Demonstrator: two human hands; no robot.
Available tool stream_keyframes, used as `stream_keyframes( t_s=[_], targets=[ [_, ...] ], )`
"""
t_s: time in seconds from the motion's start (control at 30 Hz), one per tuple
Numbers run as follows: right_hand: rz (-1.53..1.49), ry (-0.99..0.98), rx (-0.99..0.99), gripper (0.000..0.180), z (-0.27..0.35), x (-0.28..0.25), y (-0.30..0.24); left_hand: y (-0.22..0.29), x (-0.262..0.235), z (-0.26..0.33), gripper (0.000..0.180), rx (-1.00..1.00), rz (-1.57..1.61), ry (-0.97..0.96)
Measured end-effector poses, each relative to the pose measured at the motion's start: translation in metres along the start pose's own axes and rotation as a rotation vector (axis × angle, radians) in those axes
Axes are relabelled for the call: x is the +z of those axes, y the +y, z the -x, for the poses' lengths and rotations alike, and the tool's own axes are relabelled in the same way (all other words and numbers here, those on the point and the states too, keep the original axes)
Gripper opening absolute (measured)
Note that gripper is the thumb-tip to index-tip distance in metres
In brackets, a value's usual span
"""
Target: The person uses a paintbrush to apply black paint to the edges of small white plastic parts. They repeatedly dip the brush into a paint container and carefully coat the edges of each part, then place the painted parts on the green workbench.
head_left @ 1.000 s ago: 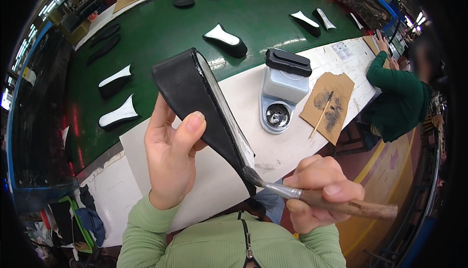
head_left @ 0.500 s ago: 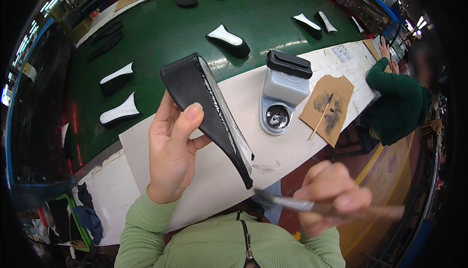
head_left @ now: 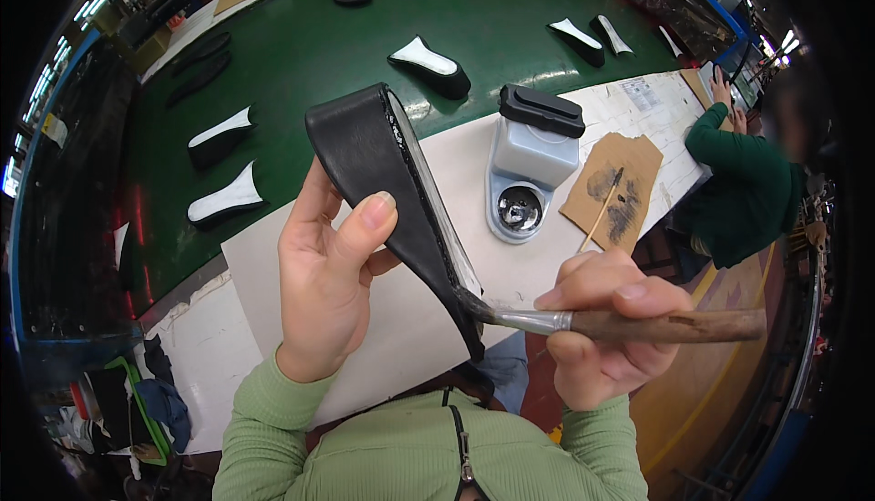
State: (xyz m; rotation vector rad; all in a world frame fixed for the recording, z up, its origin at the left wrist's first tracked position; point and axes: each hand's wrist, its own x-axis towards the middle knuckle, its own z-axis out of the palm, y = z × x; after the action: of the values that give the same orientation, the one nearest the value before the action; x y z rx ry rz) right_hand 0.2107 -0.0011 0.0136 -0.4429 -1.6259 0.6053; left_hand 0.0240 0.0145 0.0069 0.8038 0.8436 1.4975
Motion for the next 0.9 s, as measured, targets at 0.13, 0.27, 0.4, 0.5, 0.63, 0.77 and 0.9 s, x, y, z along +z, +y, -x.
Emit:
stream_keyframes(
  t_s=[0.13,0.27,0.4,0.5,0.63,0.77,0.9],
  targets=[
    [0.024,-0.006,-0.026,0.050,-0.001,0.000,-0.003,-0.001,0.001,-0.001,0.057,-0.004,-0.005,0.003],
    [0.066,-0.002,-0.087,0.049,-0.001,0.004,-0.005,0.000,-0.001,-0.001,0.057,-0.004,-0.022,0.000],
    [0.098,-0.062,-0.081,0.048,-0.002,0.004,-0.010,0.000,-0.001,0.000,0.056,0.005,-0.026,0.009],
    [0.147,-0.121,-0.082,0.046,-0.002,0.003,-0.013,0.002,-0.001,-0.001,0.052,-0.005,-0.024,0.018],
    [0.084,0.016,-0.195,0.043,0.003,0.010,-0.011,0.000,-0.002,-0.004,0.045,-0.045,0.010,0.012],
    [0.136,0.034,-0.336,0.039,0.006,0.014,-0.006,-0.002,-0.005,-0.006,0.042,-0.113,0.037,0.006],
    [0.210,-0.058,-0.417,0.040,0.010,0.011,-0.006,-0.004,-0.006,-0.007,0.041,-0.148,0.060,0.013]
  ],
)
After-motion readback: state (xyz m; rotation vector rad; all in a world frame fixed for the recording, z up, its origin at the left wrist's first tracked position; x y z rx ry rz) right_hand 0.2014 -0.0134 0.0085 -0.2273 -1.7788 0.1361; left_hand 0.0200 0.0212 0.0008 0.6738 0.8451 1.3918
